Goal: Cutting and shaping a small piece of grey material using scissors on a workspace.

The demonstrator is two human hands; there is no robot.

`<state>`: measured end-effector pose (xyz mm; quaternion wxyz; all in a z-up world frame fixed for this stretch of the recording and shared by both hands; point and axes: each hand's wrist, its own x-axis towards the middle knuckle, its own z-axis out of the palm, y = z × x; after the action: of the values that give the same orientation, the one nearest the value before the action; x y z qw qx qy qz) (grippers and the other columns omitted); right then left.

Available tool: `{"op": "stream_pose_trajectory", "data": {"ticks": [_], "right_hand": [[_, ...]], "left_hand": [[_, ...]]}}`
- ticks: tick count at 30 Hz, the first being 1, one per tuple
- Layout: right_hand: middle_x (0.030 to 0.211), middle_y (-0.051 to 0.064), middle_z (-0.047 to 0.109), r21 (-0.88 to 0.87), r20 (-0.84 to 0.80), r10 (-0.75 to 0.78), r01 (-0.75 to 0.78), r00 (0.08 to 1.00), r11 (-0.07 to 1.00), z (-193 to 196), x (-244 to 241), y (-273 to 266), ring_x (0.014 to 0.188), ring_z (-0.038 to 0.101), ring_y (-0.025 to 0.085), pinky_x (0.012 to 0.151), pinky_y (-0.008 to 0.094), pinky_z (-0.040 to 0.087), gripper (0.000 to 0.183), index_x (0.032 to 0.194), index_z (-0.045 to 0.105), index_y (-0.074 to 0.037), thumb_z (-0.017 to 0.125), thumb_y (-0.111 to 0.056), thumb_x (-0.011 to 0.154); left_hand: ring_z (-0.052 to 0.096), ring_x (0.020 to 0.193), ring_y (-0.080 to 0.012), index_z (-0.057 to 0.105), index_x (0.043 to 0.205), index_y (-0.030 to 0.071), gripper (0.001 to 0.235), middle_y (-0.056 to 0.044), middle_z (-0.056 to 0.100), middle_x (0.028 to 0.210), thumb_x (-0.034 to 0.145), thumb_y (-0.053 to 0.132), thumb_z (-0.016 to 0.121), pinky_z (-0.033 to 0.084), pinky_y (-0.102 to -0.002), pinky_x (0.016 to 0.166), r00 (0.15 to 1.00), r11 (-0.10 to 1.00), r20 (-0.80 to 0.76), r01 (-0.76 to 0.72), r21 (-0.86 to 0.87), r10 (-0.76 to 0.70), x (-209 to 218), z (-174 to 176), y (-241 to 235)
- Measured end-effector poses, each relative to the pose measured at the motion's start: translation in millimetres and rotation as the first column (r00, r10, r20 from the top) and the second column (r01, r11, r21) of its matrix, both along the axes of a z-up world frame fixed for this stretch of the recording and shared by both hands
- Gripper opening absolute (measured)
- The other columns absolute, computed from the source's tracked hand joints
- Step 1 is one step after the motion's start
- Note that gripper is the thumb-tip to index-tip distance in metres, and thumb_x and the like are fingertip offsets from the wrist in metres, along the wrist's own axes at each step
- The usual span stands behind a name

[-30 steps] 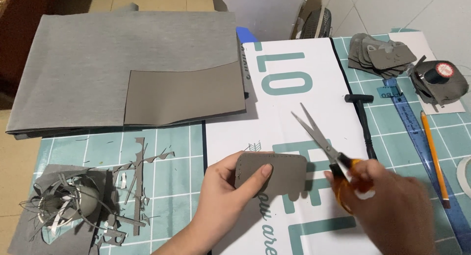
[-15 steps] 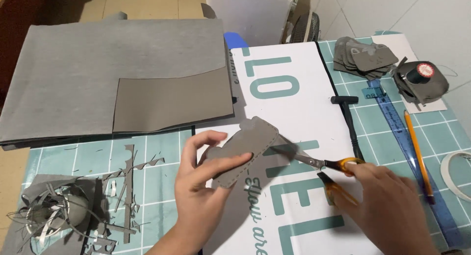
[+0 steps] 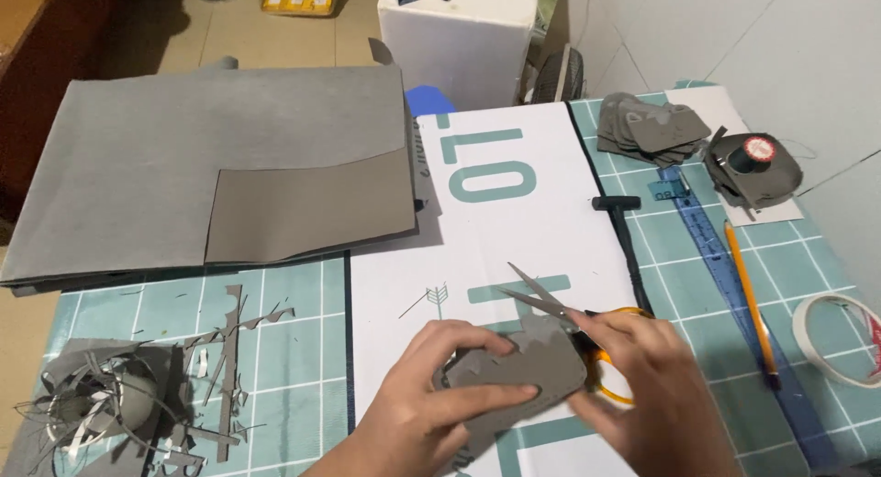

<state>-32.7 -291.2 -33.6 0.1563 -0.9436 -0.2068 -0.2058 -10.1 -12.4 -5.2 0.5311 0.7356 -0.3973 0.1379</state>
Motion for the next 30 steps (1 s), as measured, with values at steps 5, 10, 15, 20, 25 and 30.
{"op": "stream_pose_trajectory", "data": {"ticks": [5, 10, 15, 20, 25, 30], "right_hand": [[0.134, 0.005, 0.054, -0.009, -0.031, 0.094, -0.094, 0.995, 0.995, 11.6, 1.2, 15.2, 0.105, 0.059, 0.027, 0.092, 0.045, 0.043, 0.079, 0.136, 0.068, -0.036, 0.091, -0.031, 0.06], [0.119, 0.005, 0.069, 0.182, 0.058, -0.095, 0.083, 0.994, 0.98, 10.4, 11.2, -12.3, 0.104, 0.065, 0.025, 0.091, 0.042, 0.047, 0.041, 0.11, 0.076, -0.017, 0.066, -0.009, 0.072], [0.101, 0.013, 0.076, 0.345, -0.189, -0.636, 0.657, 0.749, 0.671, -1.5, 9.0, -67.0, 0.086, 0.069, 0.032, 0.076, 0.044, 0.05, 0.027, 0.121, 0.075, -0.003, 0.064, -0.022, 0.106], [0.1, 0.004, 0.08, 0.312, -0.361, -0.597, 0.696, 0.716, 0.646, 4.1, -6.2, -80.9, 0.085, 0.067, 0.022, 0.078, 0.038, 0.046, 0.036, 0.122, 0.08, -0.012, 0.049, -0.026, 0.109], [0.133, 0.01, 0.062, 0.422, -0.621, -0.091, 0.43, 0.779, 0.798, 19.5, -4.8, -58.5, 0.114, 0.058, 0.026, 0.094, 0.045, 0.048, 0.031, 0.105, 0.078, -0.007, 0.061, -0.029, 0.092], [0.131, 0.007, 0.07, 0.399, -0.542, 0.088, 0.163, 0.836, 0.903, -5.2, -0.5, -56.7, 0.101, 0.074, 0.018, 0.077, 0.034, 0.051, 0.032, 0.064, 0.069, -0.003, 0.069, -0.022, 0.09]], "left_hand": [[0.061, 0.109, -0.0332, 0.069, 0.124, 0.015, 0.021, -0.016, 0.062, 0.123, 0.106, 0.02, 0.059, 0.052, -0.046, 0.095, 0.995, 0.995, -0.023, 0.101, 0.0, -0.101, 2.6, 8.9, -9.6], [0.058, 0.121, -0.0315, 0.052, 0.148, 0.014, 0.064, -0.012, 0.061, 0.134, 0.087, 0.0, 0.067, 0.052, -0.045, 0.098, 0.995, 0.975, -0.095, 0.022, 0.219, -0.001, 23.0, 0.1, -27.8], [0.053, 0.111, -0.032, 0.061, 0.134, 0.016, 0.056, -0.009, 0.054, 0.125, 0.085, 0.036, 0.078, 0.047, -0.048, 0.084, 0.988, 0.823, 0.095, -0.152, 0.548, 0.119, 52.6, -27.5, -77.9], [0.047, 0.114, -0.0319, 0.07, 0.11, 0.012, 0.053, -0.009, 0.052, 0.123, 0.073, 0.047, 0.088, 0.038, -0.047, 0.087, 0.994, 0.743, 0.107, -0.067, 0.666, -0.007, 83.4, -49.5, -95.5], [0.053, 0.104, -0.0237, 0.07, 0.106, 0.016, 0.023, 0.002, 0.068, 0.098, 0.084, 0.02, 0.075, 0.032, -0.056, 0.098, 0.963, 0.711, 0.234, -0.074, 0.7, -0.13, 77.3, -25.3, -99.4], [0.049, 0.101, -0.0223, 0.069, 0.092, 0.005, 0.011, 0.003, 0.061, 0.082, 0.084, -0.003, 0.067, 0.027, -0.083, 0.115, 0.807, 0.791, 0.57, -0.242, 0.562, -0.157, 74.5, -9.7, -96.8]]}}
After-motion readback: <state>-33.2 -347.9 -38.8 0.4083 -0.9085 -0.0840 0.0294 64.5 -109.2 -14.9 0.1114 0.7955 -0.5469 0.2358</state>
